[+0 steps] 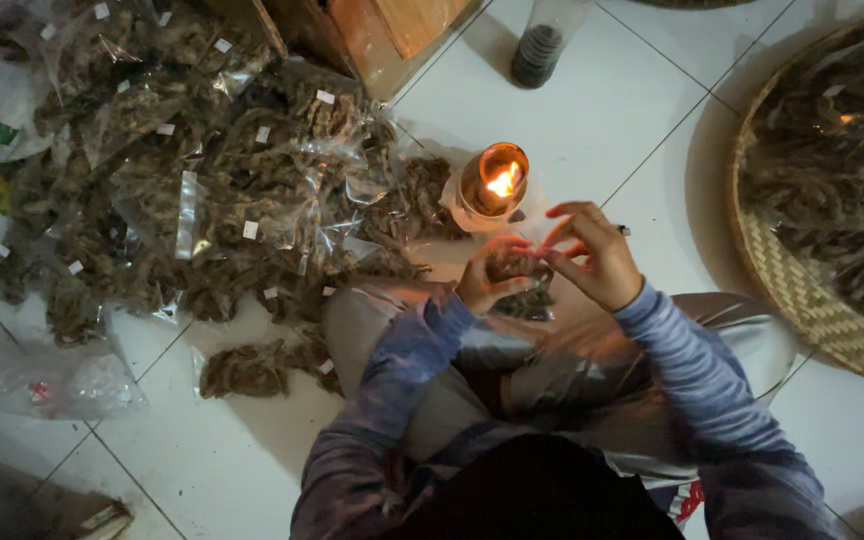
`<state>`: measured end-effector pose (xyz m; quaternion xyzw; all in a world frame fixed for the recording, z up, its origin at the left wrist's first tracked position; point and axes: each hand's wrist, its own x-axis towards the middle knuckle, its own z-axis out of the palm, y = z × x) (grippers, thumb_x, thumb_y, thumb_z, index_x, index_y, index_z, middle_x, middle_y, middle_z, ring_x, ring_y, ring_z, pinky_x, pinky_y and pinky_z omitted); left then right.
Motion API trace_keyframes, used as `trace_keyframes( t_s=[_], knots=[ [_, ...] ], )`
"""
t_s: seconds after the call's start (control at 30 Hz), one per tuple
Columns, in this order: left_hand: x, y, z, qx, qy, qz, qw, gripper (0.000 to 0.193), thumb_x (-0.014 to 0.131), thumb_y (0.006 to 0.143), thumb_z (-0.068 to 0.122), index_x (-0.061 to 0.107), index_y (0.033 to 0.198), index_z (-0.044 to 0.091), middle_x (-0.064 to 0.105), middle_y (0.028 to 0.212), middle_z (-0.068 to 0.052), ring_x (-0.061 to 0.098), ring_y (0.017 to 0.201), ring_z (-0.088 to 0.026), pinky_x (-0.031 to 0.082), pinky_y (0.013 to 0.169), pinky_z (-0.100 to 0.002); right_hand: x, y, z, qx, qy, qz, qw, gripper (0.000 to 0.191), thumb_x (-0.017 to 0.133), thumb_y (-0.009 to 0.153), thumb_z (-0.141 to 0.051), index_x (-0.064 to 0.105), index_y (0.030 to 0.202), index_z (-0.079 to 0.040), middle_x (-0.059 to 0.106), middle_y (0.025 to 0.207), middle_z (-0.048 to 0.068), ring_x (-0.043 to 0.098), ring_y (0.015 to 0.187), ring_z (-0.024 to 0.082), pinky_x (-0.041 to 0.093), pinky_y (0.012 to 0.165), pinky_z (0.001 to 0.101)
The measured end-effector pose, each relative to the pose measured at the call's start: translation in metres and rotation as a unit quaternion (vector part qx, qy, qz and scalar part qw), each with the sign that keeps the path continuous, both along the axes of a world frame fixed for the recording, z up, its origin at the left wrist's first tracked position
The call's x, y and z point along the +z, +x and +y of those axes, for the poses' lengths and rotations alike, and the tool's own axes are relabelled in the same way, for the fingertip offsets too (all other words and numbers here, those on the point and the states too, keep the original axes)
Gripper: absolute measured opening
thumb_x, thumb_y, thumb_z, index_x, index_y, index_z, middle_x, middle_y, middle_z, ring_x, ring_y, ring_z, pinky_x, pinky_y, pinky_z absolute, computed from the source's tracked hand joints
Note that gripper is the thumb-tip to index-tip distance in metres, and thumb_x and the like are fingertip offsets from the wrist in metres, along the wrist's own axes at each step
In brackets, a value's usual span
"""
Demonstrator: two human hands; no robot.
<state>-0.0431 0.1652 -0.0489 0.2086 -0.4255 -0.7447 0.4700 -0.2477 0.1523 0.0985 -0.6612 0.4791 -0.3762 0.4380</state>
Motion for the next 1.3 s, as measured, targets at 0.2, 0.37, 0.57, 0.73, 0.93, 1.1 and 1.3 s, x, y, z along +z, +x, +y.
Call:
trace_keyframes(
  t_s=[0.2, 0.37, 0.57, 0.73, 0.93, 1.1, 1.3],
  knots=[
    [-0.027, 0.005, -0.005, 0.138, 0.015, -0.164, 0.977, 0.022, 0.079, 0.095, 0.003, 0.069, 0.114, -0.003, 0.076, 0.107, -0.014, 0.074, 0.100, -0.019, 0.061, 0.089, -0.031, -0.051, 0.010, 0.000, -0.033, 0.101, -0.098, 0.989, 0.030, 0.073, 0.095, -0.007, 0.064, 0.123, -0.007, 0.069, 0.095, 0.007, 0.069, 0.082, 0.011, 0.059, 0.068, 0.0256],
    [0.004, 0.013, -0.015, 0.192, 0.031, -0.131, 0.972, 0.026, 0.078, 0.090, 0.003, 0.067, 0.113, -0.002, 0.074, 0.109, -0.013, 0.072, 0.099, -0.016, 0.062, 0.085, -0.031, -0.056, 0.010, 0.002, 0.014, -0.072, 0.109, 0.991, 0.021, 0.067, 0.100, -0.013, 0.076, 0.113, 0.001, 0.076, 0.096, 0.014, 0.071, 0.083, 0.020, 0.057, 0.074, 0.0334],
    [0.055, 0.035, -0.023, 0.051, 0.010, -0.085, 0.995, 0.029, 0.075, 0.091, 0.008, 0.068, 0.118, 0.000, 0.072, 0.114, -0.008, 0.071, 0.100, -0.012, 0.062, 0.086, -0.029, -0.061, 0.007, 0.014, -0.001, 0.045, -0.090, 0.995, 0.040, 0.047, 0.112, -0.024, 0.072, 0.106, 0.007, 0.078, 0.097, 0.014, 0.076, 0.091, 0.019, 0.062, 0.085, 0.0341],
    [0.027, 0.042, -0.022, 0.066, -0.012, -0.136, 0.988, 0.013, 0.077, 0.097, 0.006, 0.076, 0.104, -0.005, 0.076, 0.095, -0.008, 0.069, 0.086, -0.012, 0.056, 0.076, -0.025, -0.085, 0.000, 0.001, -0.018, 0.147, -0.192, 0.970, 0.048, 0.042, 0.112, -0.029, 0.071, 0.101, 0.007, 0.078, 0.093, 0.016, 0.079, 0.086, 0.023, 0.065, 0.082, 0.0356],
    [-0.016, 0.065, -0.033, 0.094, 0.004, -0.164, 0.982, 0.018, 0.074, 0.097, 0.009, 0.076, 0.106, -0.006, 0.079, 0.093, -0.010, 0.074, 0.083, -0.014, 0.060, 0.074, -0.026, -0.096, 0.003, -0.012, 0.041, 0.164, -0.156, 0.973, 0.032, 0.051, 0.108, -0.018, 0.069, 0.116, 0.007, 0.077, 0.099, 0.012, 0.075, 0.091, 0.018, 0.062, 0.087, 0.0340],
    [-0.018, 0.077, -0.035, 0.073, 0.049, -0.125, 0.988, 0.022, 0.065, 0.100, 0.008, 0.072, 0.117, -0.005, 0.076, 0.100, -0.011, 0.078, 0.089, -0.018, 0.065, 0.081, -0.032, -0.082, -0.010, -0.017, 0.029, 0.166, -0.086, 0.982, 0.025, 0.058, 0.105, -0.010, 0.072, 0.121, 0.001, 0.077, 0.095, 0.011, 0.073, 0.088, 0.017, 0.061, 0.083, 0.0324],
    [-0.032, 0.083, -0.039, 0.058, 0.050, -0.139, 0.987, 0.023, 0.054, 0.107, 0.003, 0.072, 0.113, -0.010, 0.076, 0.109, -0.016, 0.074, 0.099, -0.023, 0.060, 0.093, -0.037, -0.091, -0.014, -0.024, 0.076, 0.161, -0.158, 0.971, 0.022, 0.055, 0.103, 0.000, 0.073, 0.115, 0.005, 0.077, 0.102, 0.013, 0.076, 0.096, 0.020, 0.063, 0.090, 0.0342]
  ],
)
